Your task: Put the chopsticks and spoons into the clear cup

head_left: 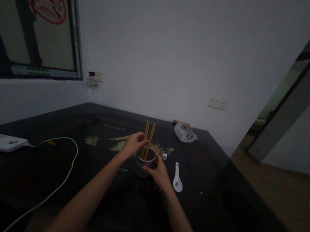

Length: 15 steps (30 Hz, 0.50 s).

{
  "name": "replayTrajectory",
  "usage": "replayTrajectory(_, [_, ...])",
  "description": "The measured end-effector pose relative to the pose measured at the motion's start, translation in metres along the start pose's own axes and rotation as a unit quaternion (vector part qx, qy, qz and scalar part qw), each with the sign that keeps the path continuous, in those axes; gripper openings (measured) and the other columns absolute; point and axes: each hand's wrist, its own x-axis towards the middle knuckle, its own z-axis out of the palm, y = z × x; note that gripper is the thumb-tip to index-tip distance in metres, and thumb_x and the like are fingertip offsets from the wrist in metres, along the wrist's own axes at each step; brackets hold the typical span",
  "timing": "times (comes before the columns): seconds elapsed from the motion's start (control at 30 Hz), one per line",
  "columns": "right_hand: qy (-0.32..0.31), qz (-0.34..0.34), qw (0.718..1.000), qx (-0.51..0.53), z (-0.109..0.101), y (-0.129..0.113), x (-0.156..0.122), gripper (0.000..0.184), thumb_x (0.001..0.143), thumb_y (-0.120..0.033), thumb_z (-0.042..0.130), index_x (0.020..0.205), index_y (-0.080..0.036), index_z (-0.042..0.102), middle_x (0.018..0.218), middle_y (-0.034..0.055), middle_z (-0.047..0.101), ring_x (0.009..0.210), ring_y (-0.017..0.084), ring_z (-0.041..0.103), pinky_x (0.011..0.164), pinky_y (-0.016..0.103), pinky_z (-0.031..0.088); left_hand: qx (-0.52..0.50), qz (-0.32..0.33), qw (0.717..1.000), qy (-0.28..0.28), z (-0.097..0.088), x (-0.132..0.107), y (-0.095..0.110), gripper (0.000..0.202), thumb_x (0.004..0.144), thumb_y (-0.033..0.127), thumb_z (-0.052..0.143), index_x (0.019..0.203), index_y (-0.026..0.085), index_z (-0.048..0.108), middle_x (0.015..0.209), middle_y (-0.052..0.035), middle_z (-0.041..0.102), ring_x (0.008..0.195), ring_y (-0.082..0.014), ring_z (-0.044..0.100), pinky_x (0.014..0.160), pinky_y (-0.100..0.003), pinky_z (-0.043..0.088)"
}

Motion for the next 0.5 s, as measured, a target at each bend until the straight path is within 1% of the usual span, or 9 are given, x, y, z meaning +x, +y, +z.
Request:
replayTrajectory(0.2, [0.000, 0.001, 1.000, -0.017, -0.0009, 0.0029, 0.0001, 0.067, 0.055, -0.022, 0.079, 0.116, -0.019, 0.053, 0.107, 0.0072, 0.064, 0.097, 0.024, 0.061, 0.087, 0.039, 0.047, -0.004, -0.007, 1.000, -0.002, 0.0007, 0.0019, -0.0040, 0.012, 0.073, 0.026, 0.064, 0.081, 0.016, 0.063, 0.079, -0.0037, 0.069, 0.073, -0.0181, 0.065, 0.070, -0.028, 0.050])
replayTrajectory(0.33, [-0.003, 0.002, 1.000, -0.014, -0.0009, 0.0024, -0.0002, 0.067, 0.055, -0.023, 0.079, 0.117, -0.020, 0.052, 0.107, 0.0065, 0.064, 0.098, 0.023, 0.061, 0.088, 0.038, 0.047, -0.020, -0.016, 1.000, -0.013, 0.0018, 0.0016, -0.0049, 0.013, 0.072, 0.026, 0.064, 0.081, 0.016, 0.063, 0.078, -0.0044, 0.069, 0.073, -0.0187, 0.065, 0.069, -0.029, 0.050])
replayTrajectory(0.5, [0.001, -0.007, 1.000, -0.014, -0.0005, 0.0016, -0.0002, 0.067, 0.055, -0.021, 0.079, 0.116, -0.020, 0.052, 0.108, 0.0079, 0.064, 0.099, 0.024, 0.062, 0.089, 0.040, 0.047, -0.041, -0.026, 0.999, 0.009, 0.0027, -0.0007, -0.0044, 0.027, 0.068, 0.024, 0.069, 0.092, 0.017, 0.059, 0.073, -0.0015, 0.066, 0.070, -0.0180, 0.064, 0.065, -0.028, 0.050])
